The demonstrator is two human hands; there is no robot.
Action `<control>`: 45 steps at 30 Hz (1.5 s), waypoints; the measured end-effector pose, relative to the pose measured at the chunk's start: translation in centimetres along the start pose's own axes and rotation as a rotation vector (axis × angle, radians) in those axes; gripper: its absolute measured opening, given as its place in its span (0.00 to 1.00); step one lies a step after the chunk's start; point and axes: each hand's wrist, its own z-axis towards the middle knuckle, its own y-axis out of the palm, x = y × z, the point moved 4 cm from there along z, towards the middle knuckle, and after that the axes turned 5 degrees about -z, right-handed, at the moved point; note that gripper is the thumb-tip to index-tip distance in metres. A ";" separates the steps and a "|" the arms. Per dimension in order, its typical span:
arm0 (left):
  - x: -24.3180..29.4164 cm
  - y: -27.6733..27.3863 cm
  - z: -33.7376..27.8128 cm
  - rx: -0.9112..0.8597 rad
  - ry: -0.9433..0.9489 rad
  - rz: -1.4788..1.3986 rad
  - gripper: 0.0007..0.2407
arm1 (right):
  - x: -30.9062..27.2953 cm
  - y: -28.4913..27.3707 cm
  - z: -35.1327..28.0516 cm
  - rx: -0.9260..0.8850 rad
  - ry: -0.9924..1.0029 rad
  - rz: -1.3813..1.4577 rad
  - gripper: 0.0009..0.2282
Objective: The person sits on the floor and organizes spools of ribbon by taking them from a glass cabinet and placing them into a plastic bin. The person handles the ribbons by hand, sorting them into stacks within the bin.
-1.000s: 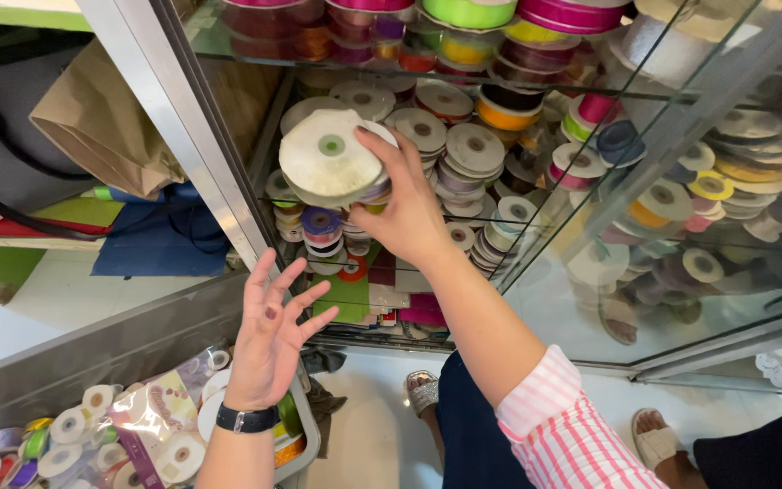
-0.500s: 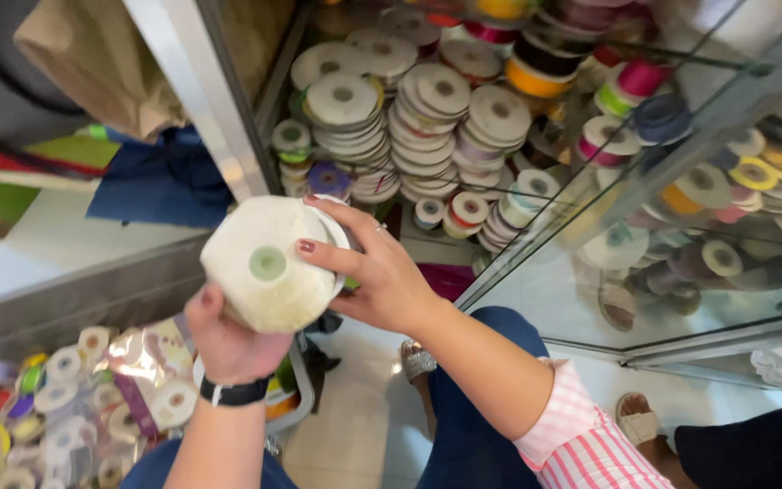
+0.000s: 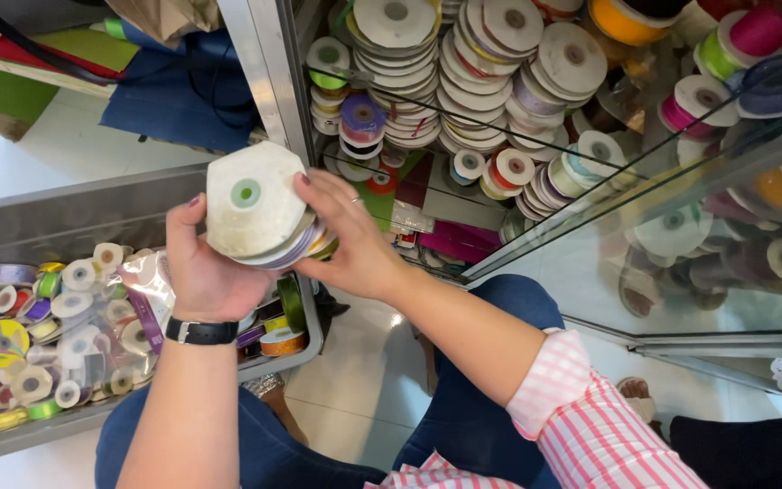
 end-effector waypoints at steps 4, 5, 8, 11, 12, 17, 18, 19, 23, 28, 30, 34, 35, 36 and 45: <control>0.2 0.1 -0.1 0.070 0.066 -0.035 0.34 | 2.1 1.5 -1.4 0.016 0.086 0.012 0.45; 0.4 -0.1 0.1 0.070 0.074 -0.041 0.34 | 1.8 1.5 -1.3 0.009 0.080 0.014 0.45; 1.5 -2.9 1.1 0.147 0.125 0.123 0.30 | 0.6 2.0 -1.2 -0.030 0.157 0.031 0.45; 3.1 -8.8 2.8 0.219 0.090 0.408 0.20 | 0.0 3.0 -1.2 -0.095 0.351 0.089 0.49; 3.9 -10.5 2.9 0.309 0.047 0.654 0.20 | 0.0 3.5 -1.2 -0.163 0.335 0.103 0.50; 7.4 -11.1 1.0 0.518 -0.002 1.252 0.26 | 1.5 8.3 -4.7 -0.329 0.374 0.211 0.55; 7.7 -11.5 1.1 0.553 -0.071 1.506 0.30 | 1.7 9.0 -5.6 -0.363 0.399 0.204 0.55; 8.0 -11.9 1.2 0.585 -0.142 1.759 0.35 | 1.9 9.7 -6.5 -0.399 0.423 0.196 0.55; 7.7 -16.0 2.8 0.643 -0.200 1.776 0.39 | 3.6 11.0 -8.8 -0.509 0.510 0.088 0.55; 6.7 -19.2 4.3 0.689 -0.243 1.853 0.36 | 4.5 10.1 -8.8 -0.512 0.586 0.043 0.53; 6.9 -19.6 4.4 0.679 -0.279 1.898 0.35 | 4.4 9.9 -8.6 -0.499 0.601 0.050 0.53; 6.5 -19.6 4.4 0.620 -0.437 2.025 0.35 | 4.7 9.7 -8.6 -0.503 0.640 0.059 0.53; 6.3 -18.1 3.6 0.623 -0.437 2.025 0.35 | 4.6 9.6 -8.5 -0.505 0.639 0.061 0.53; 5.8 -16.7 2.9 0.578 -0.500 2.031 0.31 | 4.4 9.5 -8.3 -0.498 0.631 0.080 0.53; 2.8 -10.8 2.2 0.283 -0.348 1.916 0.40 | 3.4 9.2 -7.3 -0.456 0.616 0.136 0.54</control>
